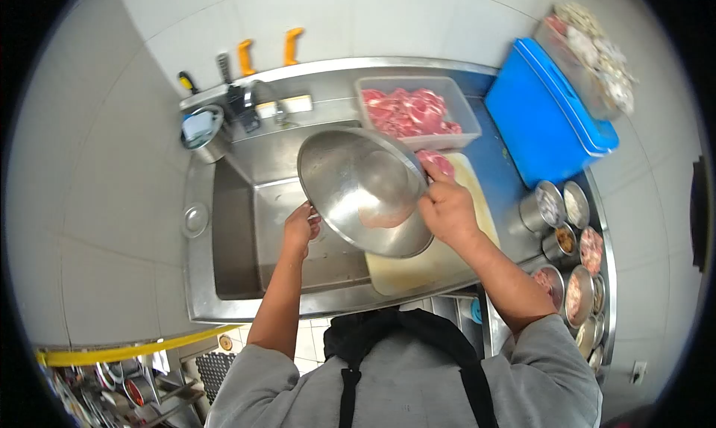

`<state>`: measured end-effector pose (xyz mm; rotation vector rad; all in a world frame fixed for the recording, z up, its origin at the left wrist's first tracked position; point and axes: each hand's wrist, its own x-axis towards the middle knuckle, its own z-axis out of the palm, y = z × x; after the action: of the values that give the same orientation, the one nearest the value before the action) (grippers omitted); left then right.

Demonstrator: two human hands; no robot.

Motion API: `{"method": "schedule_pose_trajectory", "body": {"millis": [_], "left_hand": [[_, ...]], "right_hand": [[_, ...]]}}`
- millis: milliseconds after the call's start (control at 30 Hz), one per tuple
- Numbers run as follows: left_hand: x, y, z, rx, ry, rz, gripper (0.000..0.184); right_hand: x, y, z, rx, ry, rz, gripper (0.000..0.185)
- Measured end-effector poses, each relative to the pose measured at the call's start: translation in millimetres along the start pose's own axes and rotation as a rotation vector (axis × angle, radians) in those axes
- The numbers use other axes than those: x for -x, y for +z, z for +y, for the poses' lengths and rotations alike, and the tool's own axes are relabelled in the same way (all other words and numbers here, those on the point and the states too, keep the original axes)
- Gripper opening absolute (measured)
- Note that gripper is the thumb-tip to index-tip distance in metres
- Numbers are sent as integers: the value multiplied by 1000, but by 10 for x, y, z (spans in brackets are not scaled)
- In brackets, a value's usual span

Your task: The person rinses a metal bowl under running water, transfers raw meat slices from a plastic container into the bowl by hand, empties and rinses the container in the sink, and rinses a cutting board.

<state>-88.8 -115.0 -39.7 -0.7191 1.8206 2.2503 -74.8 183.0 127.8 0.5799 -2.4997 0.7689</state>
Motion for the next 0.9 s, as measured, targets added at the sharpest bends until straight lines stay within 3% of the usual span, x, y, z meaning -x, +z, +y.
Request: {"method": "schedule_pose_trajectory", "body": {"millis": [33, 100, 167, 200, 233, 300, 433, 500, 567, 633, 700, 767, 833, 900], "left_hand": [[-122, -138, -21, -38, 22, -14, 46], [-197, -373, 97, -57, 19, 42, 47], [-352, -617, 137, -111, 61, 99, 51], [-500, -728, 48, -4, 12, 188, 51], [-728, -895, -211, 274, 302, 3, 42], [-648, -936, -159, 429, 282, -36, 39], [-300, -825, -47, 514, 236, -53, 35], [-206, -795, 0, 503, 260, -12, 33], [-203, -873, -14, 418, 264, 104, 31], [-114, -930, 7, 303, 302, 151, 12], [-218, -1174, -87, 202, 270, 146, 4], [58, -1036, 208, 157, 219, 156, 4], [174, -954, 395, 125, 184, 185, 4], [245, -1034, 448, 51, 153, 216, 4]], "right_hand": [[-112, 112, -132, -21, -25, -6, 13], [-307, 261, -504, -53, -472, 45, 11], [-365, 397, -822, -67, -636, -12, 11], [-350, 505, -945, -107, -706, -13, 12], [-317, 604, -1061, -140, -771, -11, 13], [-228, 655, -1287, -129, -894, -97, 14], [-114, 755, -1558, -178, -935, -73, 14], [-139, 767, -1479, -211, -847, -16, 12], [-253, 791, -1134, -197, -540, 85, 13], [-371, 773, -596, -589, -77, -25, 14], [-329, 817, -142, -543, 46, -28, 26], [-332, 634, 241, -329, 311, -522, 27], [-181, 875, 982, -25, 189, -378, 25], [-97, 976, 1602, 321, 191, -408, 22]]}}
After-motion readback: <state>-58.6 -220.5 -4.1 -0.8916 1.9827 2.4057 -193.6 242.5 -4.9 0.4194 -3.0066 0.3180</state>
